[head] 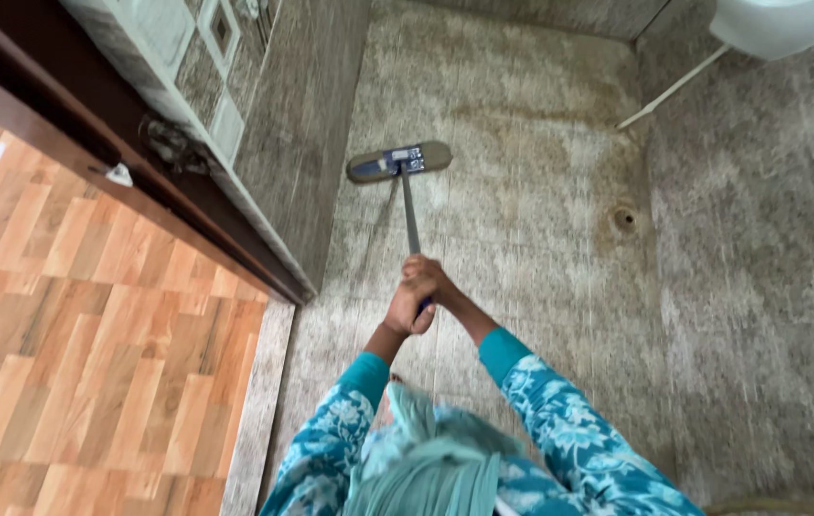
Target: The person mops the tiled floor of a bathroom using a long-handled floor mop, pushing and pulling the mop head across the surface.
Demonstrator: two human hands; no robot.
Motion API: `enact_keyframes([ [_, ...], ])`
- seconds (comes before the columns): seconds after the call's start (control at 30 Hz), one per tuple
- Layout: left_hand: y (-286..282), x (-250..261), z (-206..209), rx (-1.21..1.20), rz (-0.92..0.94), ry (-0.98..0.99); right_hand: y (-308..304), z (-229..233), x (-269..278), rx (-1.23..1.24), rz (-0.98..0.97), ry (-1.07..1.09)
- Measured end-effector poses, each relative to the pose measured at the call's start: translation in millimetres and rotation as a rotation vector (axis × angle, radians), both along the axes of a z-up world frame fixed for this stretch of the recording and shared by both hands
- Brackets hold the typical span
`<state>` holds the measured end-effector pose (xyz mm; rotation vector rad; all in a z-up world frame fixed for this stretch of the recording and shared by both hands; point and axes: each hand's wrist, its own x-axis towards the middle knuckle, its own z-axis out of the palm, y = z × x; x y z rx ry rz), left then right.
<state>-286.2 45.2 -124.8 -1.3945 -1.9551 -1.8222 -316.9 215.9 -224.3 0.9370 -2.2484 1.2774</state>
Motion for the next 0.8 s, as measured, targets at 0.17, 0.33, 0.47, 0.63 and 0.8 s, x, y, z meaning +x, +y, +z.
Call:
enact_keyframes([
  [0.17,-0.2,12.4,73.2,0.050,0.012,-0.041,-0.8,28.6,31.0,-0.309,-0.074,-0.292],
  [0.33,-4.1,24.3,101.2,0.089,0.010,-0.093,-15.0,50.4,49.7,-0.201,-0.197,-0.266],
  [0.47,-5.0,12.1,85.1,0.186,0.033,-0.019,-27.4,48.3,40.9,-0.198,-0.151,-0.191],
  [0.63,-1.0,-27.3,54.8,0.194,0.054,0.042,-22.1,24.9,-6.8,-0.215,-0.055,-0.013],
  [0.8,-4.0,-49.5,36.4,0.132,0.088,-0.022,-17.1,6.6,-50.7,-0.174,-0.020,0.007],
])
